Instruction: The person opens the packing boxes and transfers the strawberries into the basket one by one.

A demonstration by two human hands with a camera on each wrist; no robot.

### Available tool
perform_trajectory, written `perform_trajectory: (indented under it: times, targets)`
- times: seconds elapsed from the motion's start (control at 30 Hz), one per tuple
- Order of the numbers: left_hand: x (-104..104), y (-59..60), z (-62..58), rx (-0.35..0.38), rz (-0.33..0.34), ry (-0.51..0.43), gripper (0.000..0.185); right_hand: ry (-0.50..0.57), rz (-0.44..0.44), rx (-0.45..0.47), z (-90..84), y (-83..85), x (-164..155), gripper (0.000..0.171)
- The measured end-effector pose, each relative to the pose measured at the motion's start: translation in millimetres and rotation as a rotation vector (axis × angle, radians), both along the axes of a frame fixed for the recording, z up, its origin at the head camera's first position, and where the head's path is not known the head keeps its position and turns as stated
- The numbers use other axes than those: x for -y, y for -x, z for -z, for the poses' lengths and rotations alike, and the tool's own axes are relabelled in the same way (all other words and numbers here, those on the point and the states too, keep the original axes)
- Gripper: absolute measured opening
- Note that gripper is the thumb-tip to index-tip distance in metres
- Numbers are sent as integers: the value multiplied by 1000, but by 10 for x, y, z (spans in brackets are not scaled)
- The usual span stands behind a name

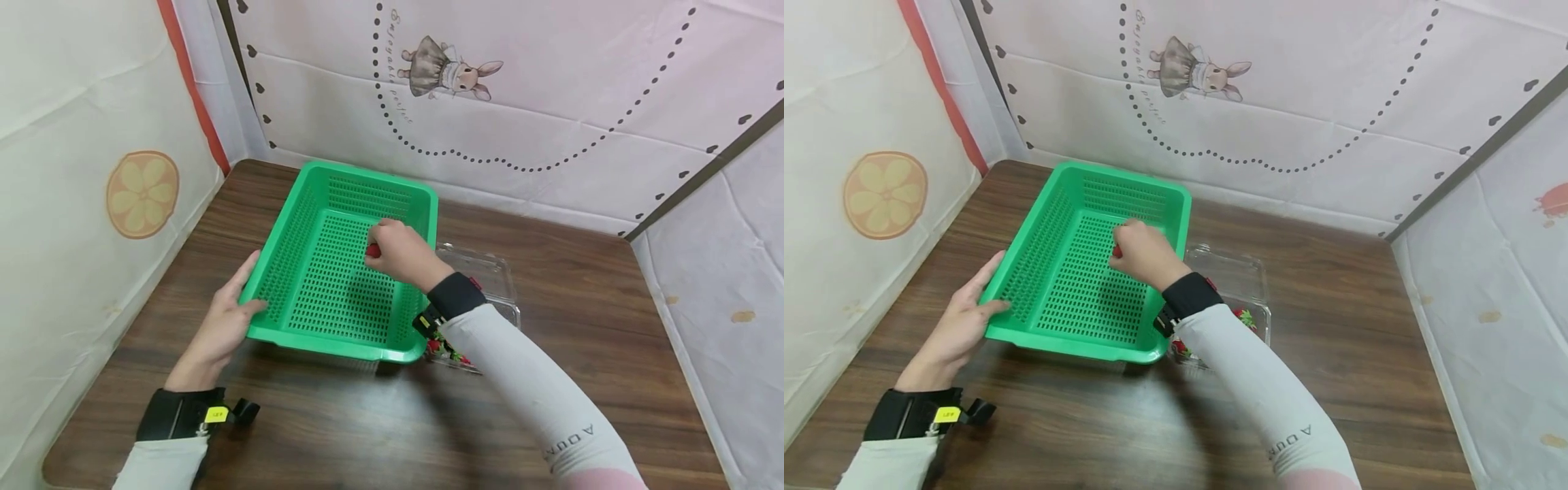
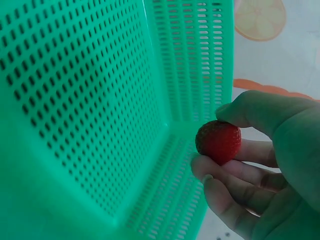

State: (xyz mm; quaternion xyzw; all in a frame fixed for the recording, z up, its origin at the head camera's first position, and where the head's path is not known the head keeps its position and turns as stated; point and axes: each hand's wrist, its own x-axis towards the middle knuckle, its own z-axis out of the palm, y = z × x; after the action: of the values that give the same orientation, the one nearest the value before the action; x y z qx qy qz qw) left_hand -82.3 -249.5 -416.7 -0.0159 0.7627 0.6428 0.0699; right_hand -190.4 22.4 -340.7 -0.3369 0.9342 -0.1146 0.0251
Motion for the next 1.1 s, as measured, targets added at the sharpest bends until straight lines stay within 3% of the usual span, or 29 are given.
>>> perform_trajectory:
  times: [0.4, 0.57, 0.73, 0.8, 0.93, 1.03, 1.1]
  targets:
    - [-14, -23, -23, 6, 6, -22, 83, -91, -56, 129, 352, 68, 488, 22]
    - [-6, -28, -17, 0, 10, -24, 83, -145, -82, 174, 487, 51, 671, 9]
    - [-12, -30, -21, -2, 13, -25, 83, -172, -136, 181, 554, 15, 805, 2]
    - [-14, -26, -22, 1, 18, -25, 82, -161, -163, 187, 575, 6, 830, 15]
    - [-9, -32, -24, 5, 24, -22, 82, -161, -209, 207, 602, -1, 861, 18]
    - [-11, -34, -28, 3, 22, -18, 82, -178, -230, 220, 612, 1, 867, 2]
    - [-8, -35, -29, 1, 18, -14, 82, -174, -242, 232, 615, 1, 871, 4]
